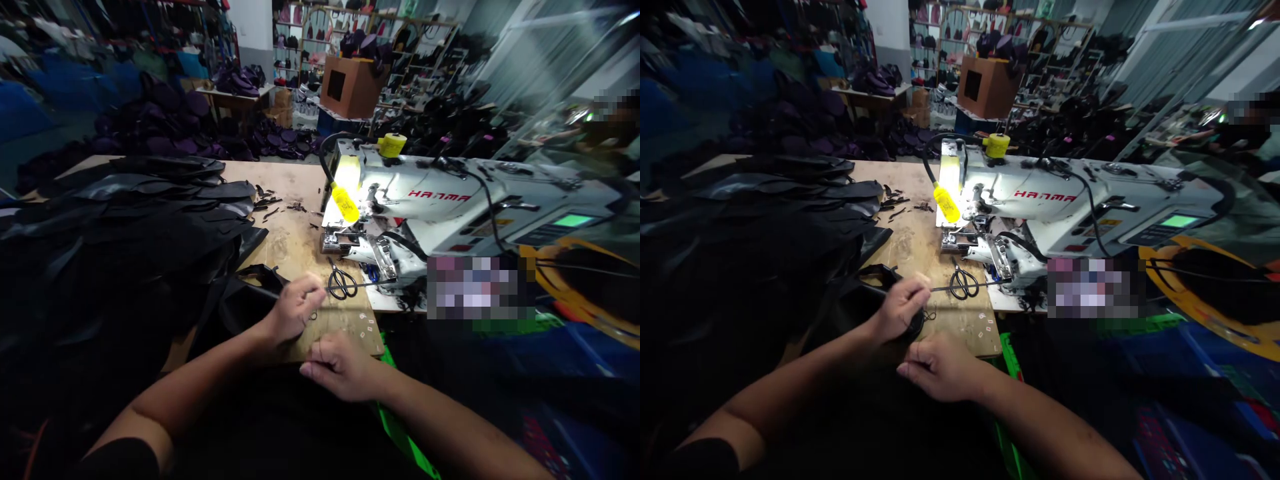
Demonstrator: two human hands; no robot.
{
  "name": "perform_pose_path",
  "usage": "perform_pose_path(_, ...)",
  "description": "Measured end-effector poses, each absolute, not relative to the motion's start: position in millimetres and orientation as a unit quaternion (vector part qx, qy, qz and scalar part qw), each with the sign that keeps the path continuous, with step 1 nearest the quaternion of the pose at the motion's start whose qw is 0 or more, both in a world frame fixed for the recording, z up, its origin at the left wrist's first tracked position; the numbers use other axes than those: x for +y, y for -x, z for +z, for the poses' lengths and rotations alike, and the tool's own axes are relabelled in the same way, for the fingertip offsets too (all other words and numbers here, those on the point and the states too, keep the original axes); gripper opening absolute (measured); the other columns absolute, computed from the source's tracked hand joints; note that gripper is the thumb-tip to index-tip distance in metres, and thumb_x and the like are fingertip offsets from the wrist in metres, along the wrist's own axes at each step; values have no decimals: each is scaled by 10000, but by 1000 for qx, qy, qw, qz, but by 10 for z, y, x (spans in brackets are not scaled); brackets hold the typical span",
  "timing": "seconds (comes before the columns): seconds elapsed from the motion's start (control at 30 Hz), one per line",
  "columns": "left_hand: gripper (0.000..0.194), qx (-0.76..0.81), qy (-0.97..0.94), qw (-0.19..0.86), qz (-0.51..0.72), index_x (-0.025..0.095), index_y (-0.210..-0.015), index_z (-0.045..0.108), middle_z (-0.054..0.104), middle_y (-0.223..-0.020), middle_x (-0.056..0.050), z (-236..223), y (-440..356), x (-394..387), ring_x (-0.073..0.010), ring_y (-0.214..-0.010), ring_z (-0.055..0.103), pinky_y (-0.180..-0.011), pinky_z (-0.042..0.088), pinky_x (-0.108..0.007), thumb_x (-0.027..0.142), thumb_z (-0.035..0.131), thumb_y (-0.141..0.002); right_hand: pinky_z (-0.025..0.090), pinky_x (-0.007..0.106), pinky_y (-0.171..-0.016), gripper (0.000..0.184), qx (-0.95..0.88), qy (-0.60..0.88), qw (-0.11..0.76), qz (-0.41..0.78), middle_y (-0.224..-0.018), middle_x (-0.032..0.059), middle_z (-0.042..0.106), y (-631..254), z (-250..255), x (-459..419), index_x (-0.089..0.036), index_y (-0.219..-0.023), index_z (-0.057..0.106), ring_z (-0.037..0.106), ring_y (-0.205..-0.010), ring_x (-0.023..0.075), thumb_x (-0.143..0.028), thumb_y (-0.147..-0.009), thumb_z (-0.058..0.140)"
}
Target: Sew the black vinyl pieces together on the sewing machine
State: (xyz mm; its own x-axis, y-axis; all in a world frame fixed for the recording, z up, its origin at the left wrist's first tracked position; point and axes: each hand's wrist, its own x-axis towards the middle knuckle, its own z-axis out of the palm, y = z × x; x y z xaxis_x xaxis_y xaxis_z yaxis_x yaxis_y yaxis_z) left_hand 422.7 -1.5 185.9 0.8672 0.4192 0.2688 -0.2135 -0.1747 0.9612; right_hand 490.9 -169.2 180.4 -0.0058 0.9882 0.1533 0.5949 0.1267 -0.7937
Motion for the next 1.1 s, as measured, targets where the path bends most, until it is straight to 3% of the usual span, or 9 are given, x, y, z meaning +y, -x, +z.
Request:
perform_pose_path(0.1,660,-34,-685,720,104,154,-907,723,720,-987,-123,1668,-4249,-195,-239,-955,649,-923,495,-356,756,459,-964,483,269,-646,416,-647,556,452,261,-675,14,642,-4994,2011,-1726,-203,-770,621,565,-636,126,-498,-1046,519)
perform_pose_path(0.2,732,18,-652,756,52,158,-718,611,612,-706,-62,1502,-4141,-320,-164,-664,556,-670,451,-293,836,426,-924,515,278,-638,419,-565,592,519,244,-659,20,647,-5322,2085,-1735,-198,-737,623,583,-618,134,-496,-1026,565)
perform_pose_path(0.3,621,62,-731,673,95,199,-573,378,359,-557,34,1477,-3977,-330,-93,-540,324,-550,258,-261,650,543,-967,534,297,-661,400,-442,723,514,130,-679,36,659,-5646,1989,-1671,-201,-707,620,611,-655,163,-473,-997,589)
perform_pose_path(0.4,562,17,-788,595,156,204,-564,279,276,-554,47,1611,-3859,-275,-86,-528,264,-557,208,-284,458,535,-995,551,417,-928,224,-449,779,436,-10,-965,111,742,-5693,1793,-1559,-201,-945,711,676,-957,246,-350,-982,548)
perform_pose_path(0.47,522,7,-794,573,205,204,-555,315,316,-555,39,1741,-3871,-201,-90,-529,298,-565,231,-289,405,547,-978,502,462,-1035,249,-570,728,380,-11,-1089,129,737,-5555,1660,-1515,-203,-1097,699,656,-1099,261,-258,-981,486)
perform_pose_path(0.6,480,170,-740,549,348,203,-567,362,333,-582,45,1883,-4161,1,-101,-578,317,-592,278,-274,374,606,-942,501,322,-785,242,-742,608,265,94,-784,54,680,-5196,1509,-1529,-201,-895,626,601,-748,179,-169,-1009,415)
perform_pose_path(0.83,220,262,-455,851,-36,167,-816,581,528,-679,24,1623,-4625,-87,-96,-574,449,-556,374,-218,351,693,-855,478,308,-744,211,-754,599,220,157,-759,47,660,-5103,1659,-1559,-203,-797,605,580,-730,172,-179,-970,487)
perform_pose_path(0.97,156,298,-467,824,116,166,-915,624,327,-552,109,1469,-4471,-36,-59,-469,235,-475,184,-188,297,672,-843,568,317,-857,187,-701,607,279,250,-1045,69,766,-5572,1767,-1707,-214,-1068,726,710,-947,186,-298,-999,575)
perform_pose_path(1.1,163,244,-625,725,157,145,-825,711,464,-571,50,1387,-4245,19,-86,-532,366,-538,285,-209,233,573,-819,586,437,-974,358,-553,772,312,-1,-1115,111,784,-6287,1741,-1618,-190,-1145,770,720,-1050,255,-260,-1011,446)
